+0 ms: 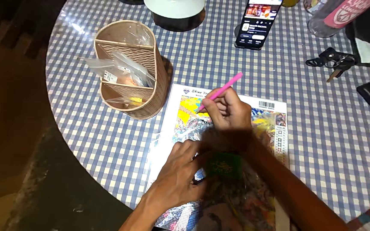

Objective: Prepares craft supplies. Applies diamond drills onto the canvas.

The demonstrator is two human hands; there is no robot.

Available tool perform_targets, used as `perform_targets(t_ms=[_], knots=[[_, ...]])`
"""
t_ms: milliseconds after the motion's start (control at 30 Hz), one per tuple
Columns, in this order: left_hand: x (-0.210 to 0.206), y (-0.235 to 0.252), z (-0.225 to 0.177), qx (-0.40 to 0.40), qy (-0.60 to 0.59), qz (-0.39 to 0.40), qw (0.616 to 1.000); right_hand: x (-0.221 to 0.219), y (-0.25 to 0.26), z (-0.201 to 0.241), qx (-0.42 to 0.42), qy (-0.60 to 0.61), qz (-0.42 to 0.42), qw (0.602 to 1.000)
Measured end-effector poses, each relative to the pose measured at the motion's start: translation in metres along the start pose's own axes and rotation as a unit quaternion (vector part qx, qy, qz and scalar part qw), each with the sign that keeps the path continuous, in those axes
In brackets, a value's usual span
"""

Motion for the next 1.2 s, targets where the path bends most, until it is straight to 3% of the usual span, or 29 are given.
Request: perform_targets(t_ms=[167,633,1200], knots=[[0.0,-0.001,-0.001,0.015,-0.013,0.001,1.0,-0.012,0.008,-0.009,-0.016,-0.037,0.042,0.998],[0.001,0.001,-0.001,-0.005,-0.026,-0.01,1.0,-0.015,0.008,-0.008,-0.023,-0.067,0.032,0.997],[0.001,0.002,-0.002,-0.002,-0.025,-0.004,1.0,-0.018,0.009,-0.007,0.03,-0.117,0.045,0.992]])
Point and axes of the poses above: each hand's wrist, its own y-axis towards the middle knuckle, its own x-axis out of the back of the hand, z = x × y, the point moved 4 cm from there along y, towards the middle knuckle, and after that the axes turned 13 degrees about y, right-handed, at the moved point
